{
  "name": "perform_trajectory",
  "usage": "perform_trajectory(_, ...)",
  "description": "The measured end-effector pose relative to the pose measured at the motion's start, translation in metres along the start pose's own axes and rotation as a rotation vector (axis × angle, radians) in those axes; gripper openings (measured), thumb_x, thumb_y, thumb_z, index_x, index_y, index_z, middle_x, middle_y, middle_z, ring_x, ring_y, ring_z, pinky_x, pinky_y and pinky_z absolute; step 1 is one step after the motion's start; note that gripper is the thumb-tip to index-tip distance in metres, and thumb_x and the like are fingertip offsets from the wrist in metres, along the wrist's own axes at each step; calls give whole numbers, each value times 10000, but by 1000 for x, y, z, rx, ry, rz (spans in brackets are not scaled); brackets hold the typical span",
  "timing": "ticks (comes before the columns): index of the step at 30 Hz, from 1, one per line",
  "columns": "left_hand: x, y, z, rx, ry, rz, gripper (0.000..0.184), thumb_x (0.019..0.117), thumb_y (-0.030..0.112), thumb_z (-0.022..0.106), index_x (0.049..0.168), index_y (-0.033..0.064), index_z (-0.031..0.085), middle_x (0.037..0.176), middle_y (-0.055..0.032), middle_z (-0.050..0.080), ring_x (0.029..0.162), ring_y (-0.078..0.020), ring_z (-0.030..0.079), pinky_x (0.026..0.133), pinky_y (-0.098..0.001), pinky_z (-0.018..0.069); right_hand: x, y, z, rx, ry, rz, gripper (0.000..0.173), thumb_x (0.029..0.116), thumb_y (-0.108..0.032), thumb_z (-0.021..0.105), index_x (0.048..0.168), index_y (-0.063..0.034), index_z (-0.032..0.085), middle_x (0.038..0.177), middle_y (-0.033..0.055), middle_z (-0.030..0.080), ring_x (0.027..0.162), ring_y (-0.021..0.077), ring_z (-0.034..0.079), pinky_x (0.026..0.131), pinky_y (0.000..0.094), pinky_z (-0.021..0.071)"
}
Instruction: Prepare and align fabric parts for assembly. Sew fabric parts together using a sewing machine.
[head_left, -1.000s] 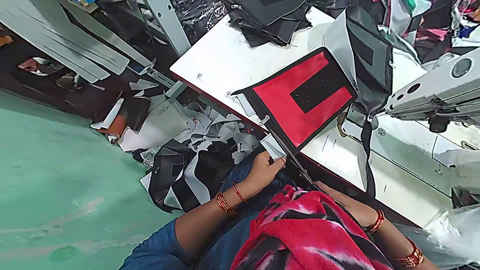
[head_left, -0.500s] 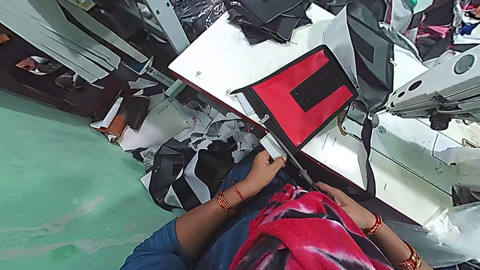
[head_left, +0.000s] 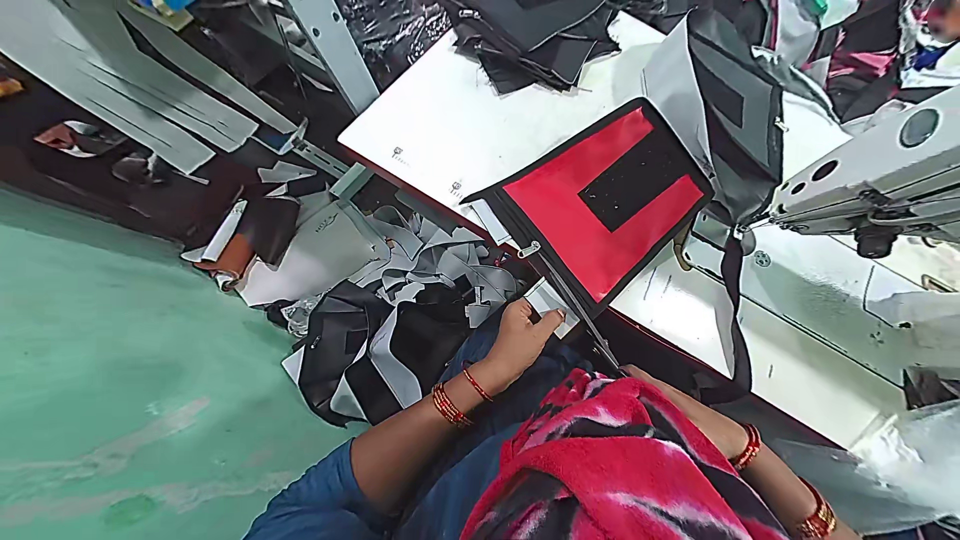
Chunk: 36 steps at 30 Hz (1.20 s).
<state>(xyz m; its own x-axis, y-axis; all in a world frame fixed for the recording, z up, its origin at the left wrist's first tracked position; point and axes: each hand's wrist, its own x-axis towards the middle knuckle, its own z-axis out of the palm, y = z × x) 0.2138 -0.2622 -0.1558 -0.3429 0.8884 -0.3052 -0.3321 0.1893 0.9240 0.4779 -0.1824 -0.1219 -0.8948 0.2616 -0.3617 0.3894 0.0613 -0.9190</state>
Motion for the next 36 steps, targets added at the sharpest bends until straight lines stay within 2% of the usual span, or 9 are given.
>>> perform_trajectory(18, 0, 1, -2, -26, -8, -18, 149, 955, 13, 634, 1096, -37, 637, 969, -49, 732, 882, -67, 708, 808, -245, 591, 4, -3, 5, -40, 154, 74, 544, 967, -480, 575, 1228, -6, 634, 1072, -49, 693, 988, -111, 596, 902, 124, 491)
perform_trajectory(22, 5, 5, -6, -29, 59, -4, 125, 1000, 60, 588, 1050, -32, 656, 896, -37, 704, 826, -65, 688, 792, -253, 581, 3, -4, 6, -15, 155, 84, 515, 966, -447, 574, 1227, -7, 635, 1065, -60, 694, 977, -112, 599, 895, 122, 494)
perform_trajectory(24, 12, 6, -11, -5, 115, 27, 125, 1018, 73, 566, 954, 8, 650, 808, -10, 636, 730, -53, 614, 702, -228, 527, 2, -4, 7, 5, 147, 82, 539, 956, -495, 589, 1213, -25, 637, 1036, -87, 693, 952, -123, 599, 874, 116, 497)
perform_trajectory(28, 17, 6, -17, 122, 121, 83, 112, 992, 49, 594, 916, 10, 667, 777, 8, 619, 720, -30, 578, 710, -213, 495, 0, 8, 8, 42, 130, 56, 632, 929, -598, 594, 1218, -37, 632, 1023, -90, 703, 931, -104, 620, 841, 134, 521)
perform_trajectory(30, 17, 4, -17, 153, 127, 99, 112, 986, 53, 590, 907, 15, 660, 776, 17, 619, 719, -14, 571, 705, -199, 483, 1, -5, 10, 47, 137, 98, 566, 954, -504, 588, 1222, -8, 633, 1040, -55, 706, 947, -87, 624, 866, 141, 515)
perform_trajectory(33, 15, 2, -16, 174, 122, 121, 129, 986, 65, 564, 932, 8, 666, 798, 18, 618, 740, -8, 574, 722, -195, 487, 11, -77, 12, 83, 174, 338, 261, 1007, -86, 504, 1163, 81, 628, 976, 45, 679, 869, -34, 586, 840, 135, 466)
perform_trajectory(34, 15, 1, -16, 168, 127, 133, 130, 983, 61, 558, 933, 6, 664, 799, 21, 618, 737, -5, 573, 717, -190, 484, 11, -76, 13, 78, 178, 331, 257, 1002, -81, 505, 1157, 82, 630, 966, 44, 677, 856, -36, 582, 830, 134, 464)
perform_trajectory(35, 15, 0, -15, 156, 133, 144, 127, 982, 59, 559, 933, 3, 662, 802, 18, 620, 738, -5, 574, 715, -188, 487, 7, -55, 13, 70, 169, 241, 297, 1003, -161, 540, 1163, 72, 631, 971, 29, 686, 868, -45, 592, 826, 135, 473)
perform_trajectory(36, 16, -2, -14, 144, 138, 149, 123, 983, 59, 562, 929, 3, 657, 801, 16, 615, 734, -8, 569, 711, -190, 484, 3, -22, 13, 32, 172, 116, 424, 985, -350, 588, 1171, 27, 645, 984, -22, 712, 894, -85, 622, 826, 117, 505)
